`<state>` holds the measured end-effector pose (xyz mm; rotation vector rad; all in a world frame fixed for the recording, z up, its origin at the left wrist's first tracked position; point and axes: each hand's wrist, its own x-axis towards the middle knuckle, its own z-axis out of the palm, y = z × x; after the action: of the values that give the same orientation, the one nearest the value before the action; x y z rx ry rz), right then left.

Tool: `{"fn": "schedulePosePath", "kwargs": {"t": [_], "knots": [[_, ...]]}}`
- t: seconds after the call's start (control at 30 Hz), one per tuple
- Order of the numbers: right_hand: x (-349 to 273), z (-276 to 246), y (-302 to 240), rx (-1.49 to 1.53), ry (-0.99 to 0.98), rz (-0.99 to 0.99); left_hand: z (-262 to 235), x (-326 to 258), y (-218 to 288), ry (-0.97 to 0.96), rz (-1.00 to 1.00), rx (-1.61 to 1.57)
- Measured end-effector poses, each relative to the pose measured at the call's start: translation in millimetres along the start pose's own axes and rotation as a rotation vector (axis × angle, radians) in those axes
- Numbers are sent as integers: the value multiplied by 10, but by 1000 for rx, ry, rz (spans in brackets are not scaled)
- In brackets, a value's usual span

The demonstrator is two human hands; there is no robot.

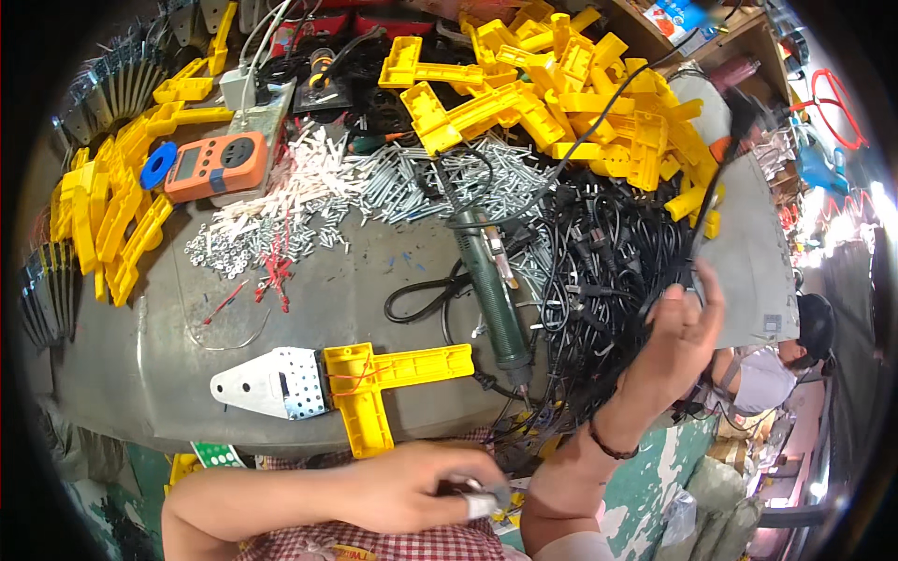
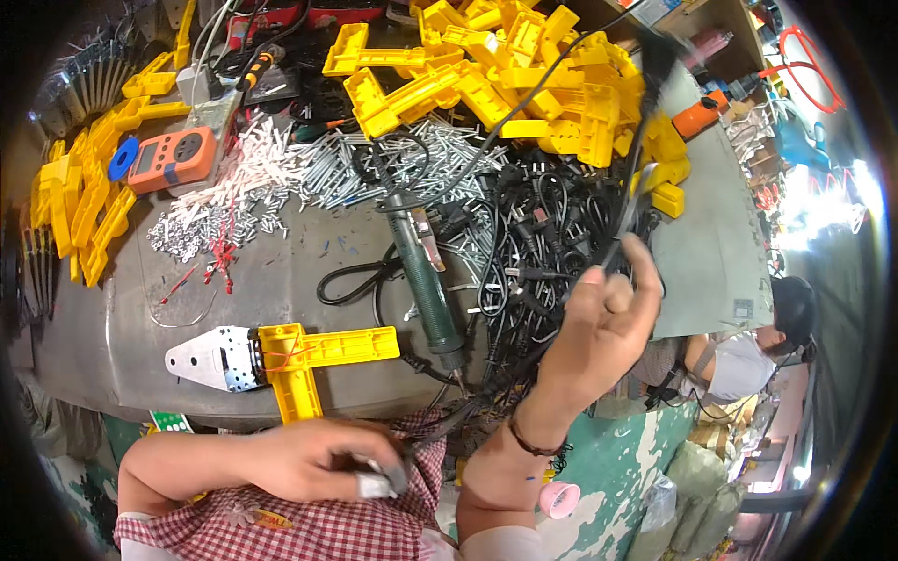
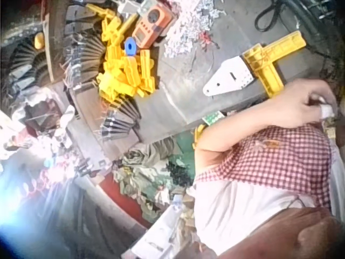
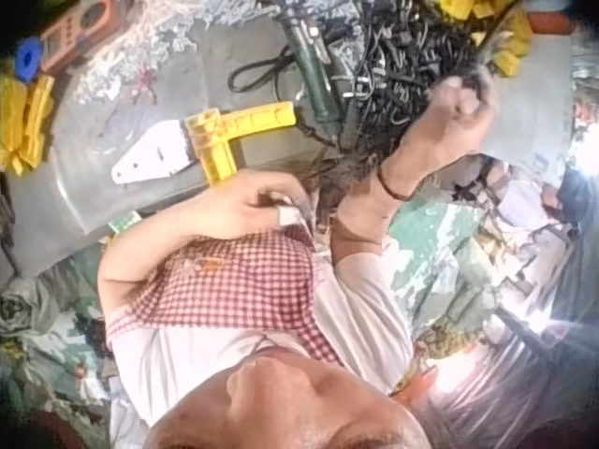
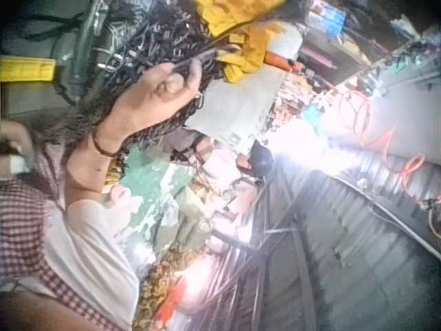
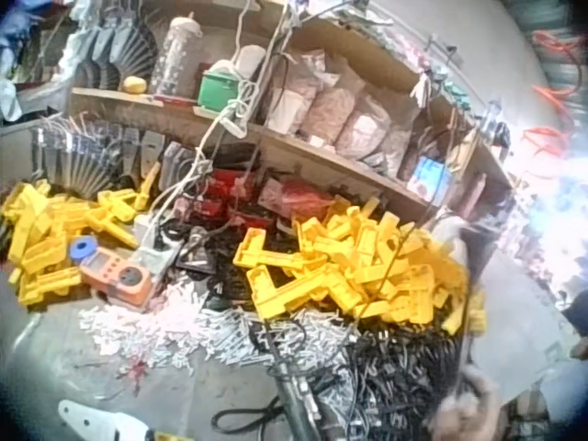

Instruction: Assembling a yellow plastic electronic device housing using a soldering iron and a power screwdriver.

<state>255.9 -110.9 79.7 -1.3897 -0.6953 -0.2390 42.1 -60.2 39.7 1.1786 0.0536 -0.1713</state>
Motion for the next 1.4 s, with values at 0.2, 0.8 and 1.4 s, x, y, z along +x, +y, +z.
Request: {"fn": "schedulePosePath", "kwargs": {"t": [0.2,0.8,1.4], "knots": [[-414,237,51,-827,-598,-546,-207,-402,0,589,28,635],[-971,646,264,19,-1061,171,-745,-519,-202,1110,254,-174],[-840,596,218,109,-1260,203,-526,-412,-213,1011,690,766]]}}
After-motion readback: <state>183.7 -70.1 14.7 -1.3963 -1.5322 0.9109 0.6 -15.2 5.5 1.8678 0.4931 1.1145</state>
